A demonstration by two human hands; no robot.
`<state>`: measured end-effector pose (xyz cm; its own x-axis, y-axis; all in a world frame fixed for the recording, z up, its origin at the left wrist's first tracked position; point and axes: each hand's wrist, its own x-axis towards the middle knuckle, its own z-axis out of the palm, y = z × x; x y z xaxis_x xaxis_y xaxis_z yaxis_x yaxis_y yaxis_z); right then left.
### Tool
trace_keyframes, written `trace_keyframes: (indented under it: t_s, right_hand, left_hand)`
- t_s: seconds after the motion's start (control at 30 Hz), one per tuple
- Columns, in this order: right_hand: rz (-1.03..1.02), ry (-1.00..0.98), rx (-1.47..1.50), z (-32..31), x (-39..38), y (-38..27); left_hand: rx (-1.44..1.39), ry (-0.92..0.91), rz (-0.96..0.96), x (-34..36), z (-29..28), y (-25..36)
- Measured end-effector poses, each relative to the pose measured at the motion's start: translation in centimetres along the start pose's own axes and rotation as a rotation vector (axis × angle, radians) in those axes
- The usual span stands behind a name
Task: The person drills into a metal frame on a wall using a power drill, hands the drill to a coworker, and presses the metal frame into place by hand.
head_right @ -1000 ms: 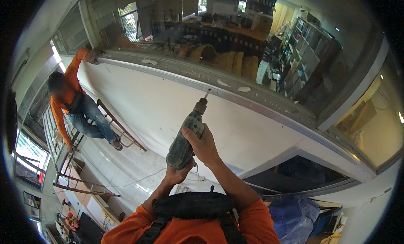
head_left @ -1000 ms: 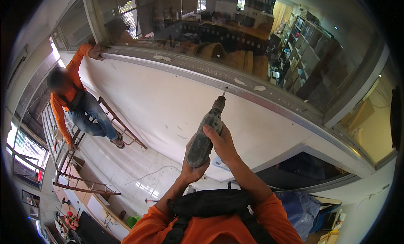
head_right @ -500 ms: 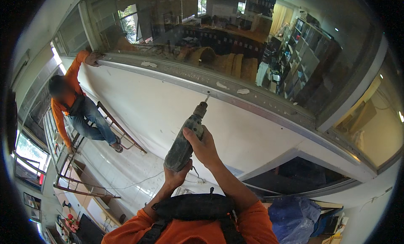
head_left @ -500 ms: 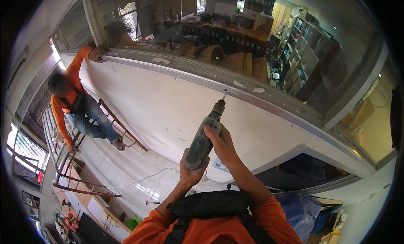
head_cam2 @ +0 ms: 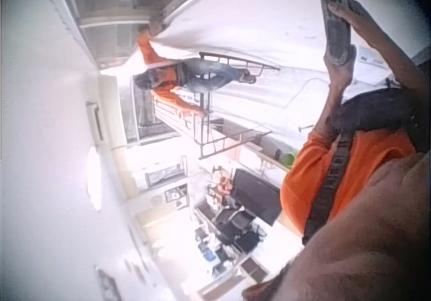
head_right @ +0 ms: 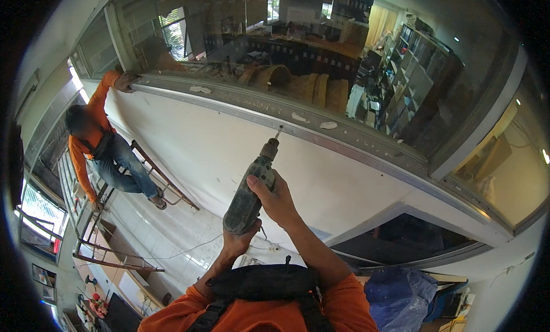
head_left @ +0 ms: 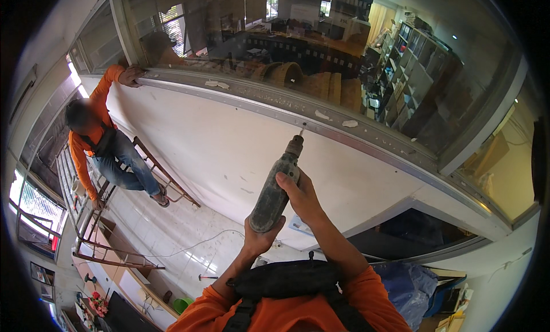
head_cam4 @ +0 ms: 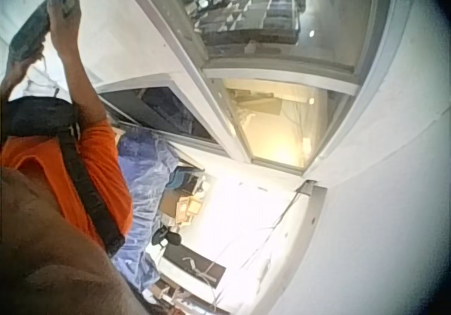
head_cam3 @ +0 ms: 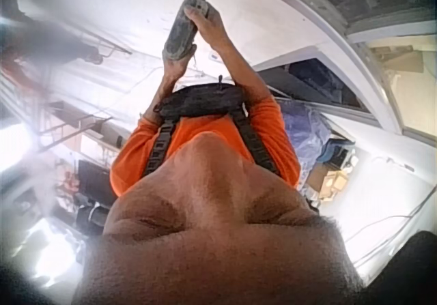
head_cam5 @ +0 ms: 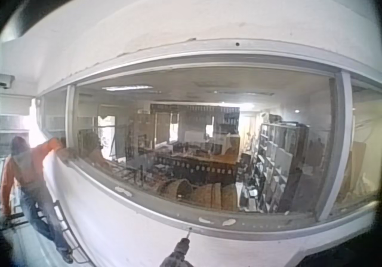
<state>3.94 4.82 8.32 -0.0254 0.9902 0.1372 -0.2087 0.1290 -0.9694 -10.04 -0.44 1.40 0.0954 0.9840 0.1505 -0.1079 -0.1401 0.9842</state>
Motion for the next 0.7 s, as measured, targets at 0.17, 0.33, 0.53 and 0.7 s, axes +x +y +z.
trace_keyframes:
  t_s: [0.17,0.33,0.53,0.7]
  right_hand:
    - [0.006,-0.004,-0.004,0.1,0.0,-0.2]
    - [0.05,0.017,0.001,0.3,-0.2,-0.7]
    - [0.029,0.001,0.014,0.3,-0.2,-0.6]
    - [0.038,0.017,0.022,0.5,-0.3,-0.6]
  left_hand:
    - [0.005,-0.006,-0.021,-0.2,0.4,0.7]
    - [0.031,-0.012,0.005,-0.3,0.2,1.0]
    - [0.057,-0.047,0.005,-0.1,-0.3,0.7]
    - [0.092,-0.053,0.04,0.0,-0.5,1.2]
